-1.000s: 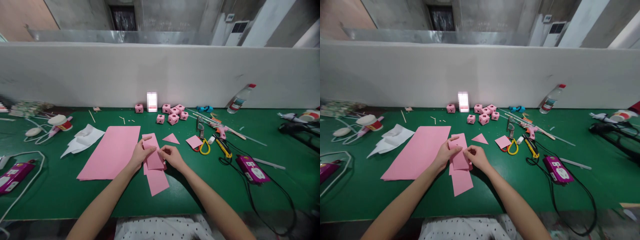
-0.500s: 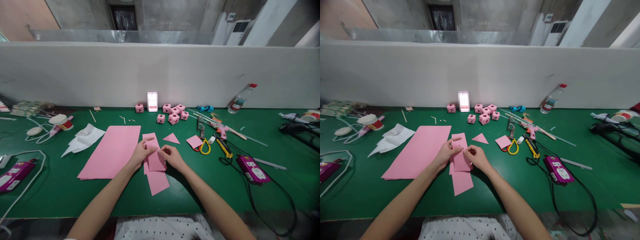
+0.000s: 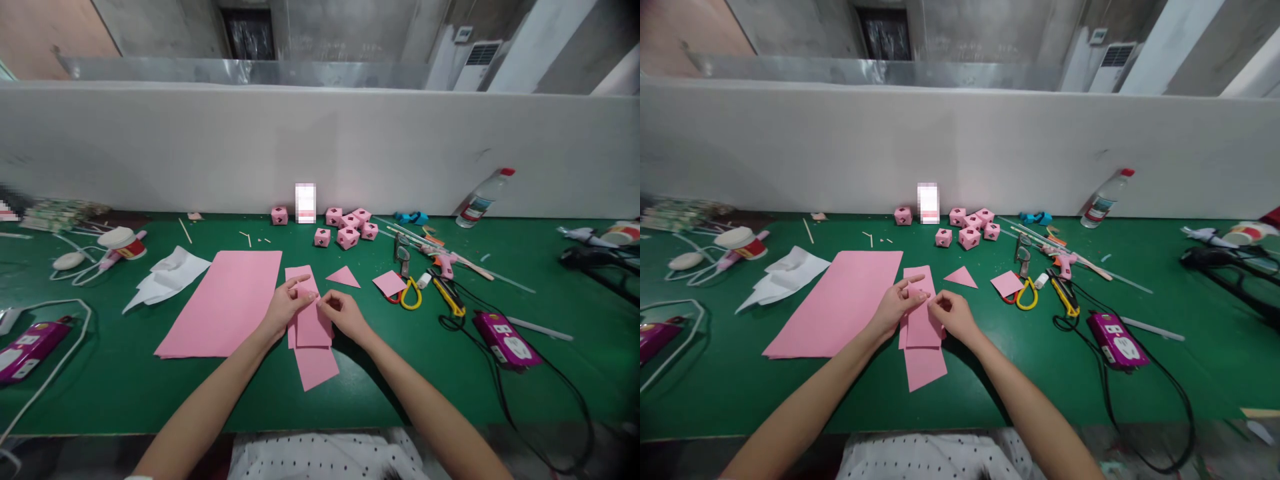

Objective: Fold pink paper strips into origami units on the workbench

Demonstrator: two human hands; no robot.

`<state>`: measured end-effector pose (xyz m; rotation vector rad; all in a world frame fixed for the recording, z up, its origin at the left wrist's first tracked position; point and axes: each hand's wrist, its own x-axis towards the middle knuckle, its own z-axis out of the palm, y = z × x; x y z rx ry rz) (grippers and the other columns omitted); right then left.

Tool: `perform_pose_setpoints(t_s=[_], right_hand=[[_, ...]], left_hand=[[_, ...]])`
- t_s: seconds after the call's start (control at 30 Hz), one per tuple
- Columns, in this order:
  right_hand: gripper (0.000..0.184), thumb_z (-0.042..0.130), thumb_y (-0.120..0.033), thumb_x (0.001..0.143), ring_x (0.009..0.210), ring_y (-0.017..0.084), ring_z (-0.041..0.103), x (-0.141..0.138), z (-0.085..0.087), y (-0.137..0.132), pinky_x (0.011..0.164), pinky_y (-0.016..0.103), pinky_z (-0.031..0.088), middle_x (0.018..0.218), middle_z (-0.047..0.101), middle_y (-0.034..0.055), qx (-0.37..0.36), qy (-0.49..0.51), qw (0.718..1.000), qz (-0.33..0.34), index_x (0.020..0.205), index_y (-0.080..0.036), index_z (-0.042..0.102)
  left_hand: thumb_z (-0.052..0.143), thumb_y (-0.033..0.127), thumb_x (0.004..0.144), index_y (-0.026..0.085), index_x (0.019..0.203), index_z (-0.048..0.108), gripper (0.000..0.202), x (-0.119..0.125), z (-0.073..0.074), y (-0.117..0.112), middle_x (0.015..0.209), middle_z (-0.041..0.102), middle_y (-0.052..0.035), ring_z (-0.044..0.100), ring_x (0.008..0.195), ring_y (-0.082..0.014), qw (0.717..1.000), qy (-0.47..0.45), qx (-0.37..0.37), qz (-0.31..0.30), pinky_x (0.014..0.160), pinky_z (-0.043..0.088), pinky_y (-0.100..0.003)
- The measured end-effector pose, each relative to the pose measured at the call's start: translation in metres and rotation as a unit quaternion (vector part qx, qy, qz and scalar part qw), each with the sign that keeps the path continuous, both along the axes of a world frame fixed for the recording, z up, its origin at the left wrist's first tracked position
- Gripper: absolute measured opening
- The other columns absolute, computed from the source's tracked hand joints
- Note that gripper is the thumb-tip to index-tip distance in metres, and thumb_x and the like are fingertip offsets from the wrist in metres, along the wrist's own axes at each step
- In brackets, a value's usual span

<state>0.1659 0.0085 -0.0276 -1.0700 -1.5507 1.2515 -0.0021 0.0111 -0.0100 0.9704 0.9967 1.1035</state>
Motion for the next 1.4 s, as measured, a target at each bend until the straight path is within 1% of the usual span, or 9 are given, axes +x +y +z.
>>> perform_pose_setpoints(t_s=[0.13, 0.27, 0.43, 0.57, 0.63, 0.8, 1.0, 1.23, 1.4], right_hand=[[0.026, 0.060, -0.042, 0.082, 0.059, 0.012, 0.051, -0.0002, -0.0002, 0.0010, 0.057, 0.024, 0.038, 0.065, 0.057, -0.0013, 0.012, 0.001, 1.000, -0.003, 0.072, -0.017, 0.058], [0.028, 0.062, -0.042, 0.081, 0.058, 0.012, 0.050, -0.0003, -0.0007, 0.0015, 0.057, 0.024, 0.038, 0.063, 0.056, -0.0018, 0.007, 0.008, 1.000, -0.001, 0.070, -0.017, 0.056], [0.029, 0.061, -0.045, 0.082, 0.060, 0.012, 0.049, -0.0022, 0.0010, 0.0003, 0.058, 0.024, 0.038, 0.066, 0.057, -0.0013, 0.005, 0.011, 1.000, 0.016, 0.073, -0.017, 0.058], [0.033, 0.061, -0.046, 0.082, 0.057, 0.011, 0.045, -0.0010, 0.0031, -0.0005, 0.056, 0.024, 0.034, 0.061, 0.051, -0.0031, 0.012, 0.020, 0.999, 0.022, 0.067, -0.017, 0.055], [0.034, 0.061, -0.046, 0.082, 0.056, 0.011, 0.044, -0.0004, 0.0029, -0.0007, 0.055, 0.023, 0.034, 0.060, 0.049, -0.0034, 0.008, 0.019, 0.999, 0.029, 0.066, -0.017, 0.053], [0.033, 0.060, -0.047, 0.083, 0.060, 0.012, 0.046, -0.0022, 0.0016, -0.0012, 0.058, 0.024, 0.035, 0.064, 0.053, -0.0018, 0.015, 0.001, 0.999, 0.038, 0.069, -0.017, 0.055], [0.033, 0.060, -0.045, 0.083, 0.058, 0.011, 0.042, -0.0011, 0.0061, -0.0023, 0.056, 0.023, 0.033, 0.061, 0.047, -0.0037, 0.003, 0.037, 0.998, 0.057, 0.067, -0.017, 0.052], [0.029, 0.057, -0.042, 0.086, 0.057, 0.010, 0.042, -0.0022, 0.0051, -0.0038, 0.055, 0.023, 0.030, 0.061, 0.049, -0.0032, 0.002, 0.004, 0.999, 0.054, 0.073, -0.016, 0.059], [0.031, 0.057, -0.042, 0.085, 0.057, 0.010, 0.042, 0.0004, 0.0065, -0.0033, 0.055, 0.023, 0.031, 0.060, 0.049, -0.0033, 0.013, 0.014, 0.998, 0.055, 0.069, -0.016, 0.058]], left_hand=[[0.082, 0.035, 0.063, 0.015, 0.126, 0.053, 0.072, 0.0009, -0.0005, 0.0004, 0.089, 0.074, -0.0106, 0.069, 0.079, -0.0211, 1.000, -0.013, -0.004, 0.008, 0.074, 0.052, -0.032], [0.081, 0.034, 0.065, 0.014, 0.123, 0.055, 0.067, 0.0006, -0.0010, 0.0019, 0.082, 0.073, -0.0086, 0.069, 0.086, -0.0216, 0.999, -0.012, 0.016, 0.041, 0.077, 0.050, -0.029], [0.081, 0.033, 0.065, 0.015, 0.126, 0.054, 0.069, 0.0012, 0.0032, -0.0002, 0.065, 0.067, 0.0004, 0.066, 0.071, -0.0161, 0.999, 0.019, 0.042, 0.029, 0.069, 0.048, -0.025], [0.079, 0.034, 0.068, 0.016, 0.126, 0.053, 0.067, 0.0045, 0.0029, -0.0021, 0.071, 0.070, -0.0017, 0.066, 0.074, -0.0161, 0.998, 0.021, 0.046, 0.036, 0.071, 0.047, -0.026], [0.078, 0.034, 0.068, 0.016, 0.121, 0.056, 0.060, 0.0052, 0.0010, -0.0016, 0.070, 0.069, -0.0009, 0.065, 0.074, -0.0154, 0.998, 0.017, 0.049, 0.044, 0.072, 0.046, -0.025], [0.079, 0.031, 0.067, 0.017, 0.107, 0.060, 0.047, 0.0045, -0.0006, -0.0006, 0.056, 0.057, 0.0072, 0.057, 0.056, -0.0093, 0.997, 0.030, 0.066, 0.032, 0.063, 0.043, -0.022], [0.078, 0.033, 0.068, 0.016, 0.114, 0.057, 0.052, 0.0046, 0.0025, -0.0015, 0.070, 0.067, 0.0006, 0.061, 0.067, -0.0127, 0.997, 0.036, 0.056, 0.035, 0.068, 0.044, -0.024], [0.077, 0.031, 0.068, 0.016, 0.117, 0.059, 0.055, 0.0023, 0.0063, -0.0013, 0.058, 0.058, 0.0062, 0.050, 0.054, -0.0085, 0.994, 0.070, 0.085, 0.020, 0.064, 0.043, -0.023], [0.076, 0.032, 0.069, 0.015, 0.117, 0.059, 0.054, 0.0049, 0.0061, -0.0030, 0.069, 0.065, 0.0006, 0.058, 0.065, -0.0121, 0.994, 0.064, 0.079, 0.025, 0.068, 0.044, -0.025]])
